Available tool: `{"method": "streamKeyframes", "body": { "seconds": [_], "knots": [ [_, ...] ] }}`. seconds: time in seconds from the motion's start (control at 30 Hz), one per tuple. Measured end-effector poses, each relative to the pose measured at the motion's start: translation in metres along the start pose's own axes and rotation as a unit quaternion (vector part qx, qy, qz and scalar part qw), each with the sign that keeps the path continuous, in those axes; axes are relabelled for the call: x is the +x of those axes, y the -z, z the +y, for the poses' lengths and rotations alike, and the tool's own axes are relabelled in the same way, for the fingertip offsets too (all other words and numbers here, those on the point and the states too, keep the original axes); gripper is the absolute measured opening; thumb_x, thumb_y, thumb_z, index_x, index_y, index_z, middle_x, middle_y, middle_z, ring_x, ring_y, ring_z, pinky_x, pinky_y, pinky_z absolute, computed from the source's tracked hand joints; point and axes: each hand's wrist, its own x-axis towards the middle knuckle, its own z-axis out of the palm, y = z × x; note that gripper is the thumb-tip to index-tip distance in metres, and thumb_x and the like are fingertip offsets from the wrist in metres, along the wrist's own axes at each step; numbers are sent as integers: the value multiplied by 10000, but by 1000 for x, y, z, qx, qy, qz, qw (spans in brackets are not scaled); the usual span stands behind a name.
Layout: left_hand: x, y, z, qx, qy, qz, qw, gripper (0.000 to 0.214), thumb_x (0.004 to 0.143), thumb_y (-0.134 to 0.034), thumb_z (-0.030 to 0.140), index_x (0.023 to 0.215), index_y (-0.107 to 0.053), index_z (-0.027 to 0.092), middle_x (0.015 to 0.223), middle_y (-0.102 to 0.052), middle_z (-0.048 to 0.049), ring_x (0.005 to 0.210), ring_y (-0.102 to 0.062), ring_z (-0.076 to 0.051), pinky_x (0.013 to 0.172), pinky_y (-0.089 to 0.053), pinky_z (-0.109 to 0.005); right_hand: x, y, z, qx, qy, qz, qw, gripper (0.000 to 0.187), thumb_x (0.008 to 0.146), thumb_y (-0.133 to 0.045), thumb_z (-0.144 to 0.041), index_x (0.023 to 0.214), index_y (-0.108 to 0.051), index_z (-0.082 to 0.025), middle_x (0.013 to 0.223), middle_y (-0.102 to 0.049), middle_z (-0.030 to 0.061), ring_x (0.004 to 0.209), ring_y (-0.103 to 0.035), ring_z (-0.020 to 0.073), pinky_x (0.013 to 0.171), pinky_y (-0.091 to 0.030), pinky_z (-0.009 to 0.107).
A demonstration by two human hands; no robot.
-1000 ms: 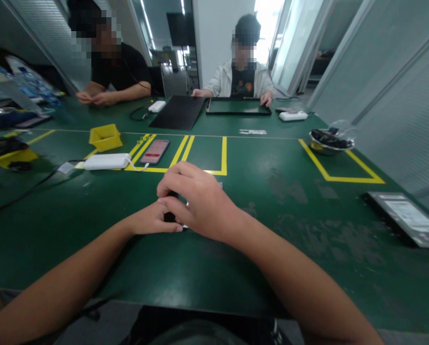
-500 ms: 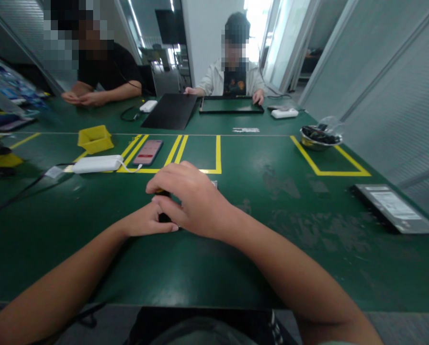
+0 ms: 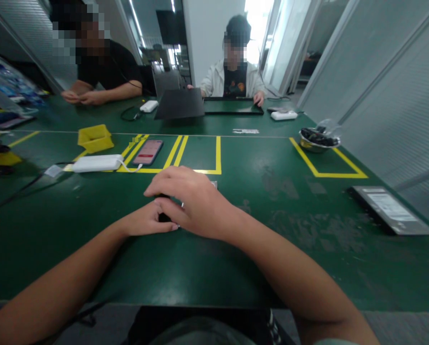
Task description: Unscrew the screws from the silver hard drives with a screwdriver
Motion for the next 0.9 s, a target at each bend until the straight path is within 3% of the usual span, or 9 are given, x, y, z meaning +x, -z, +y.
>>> {"method": "streamKeyframes", "body": {
  "seconds": [0.3,0.63,0.9],
  "knots": [
    [-3,-2,-5,-6,23,3,1000,245,864,-646,357,971,-689,141,945,-716,-47,864,-655,-202,771,-513,-298,-2,9,-4,28,-3,-45,999,301,875,-460,-43,1082,-673,-88,1200,-676,143,1144,-617,175,996,-493,359],
    [-2,-2,-2,-3,-2,9,1000,202,876,-637,338,939,-674,149,923,-713,-42,849,-646,-188,759,-507,-290,0,17,-8,-29,-26,-127,991,378,914,-454,-67,1247,-632,-58,1209,-620,142,1120,-555,193,974,-462,355],
    [-1,0,0,-5,-10,14,1000,167,866,-644,299,926,-670,145,904,-708,-43,839,-645,-180,763,-507,-290,0,15,-9,-44,-41,-101,993,297,951,-469,-121,1197,-635,-101,1082,-610,116,982,-553,168,858,-471,312]
  ]
}}
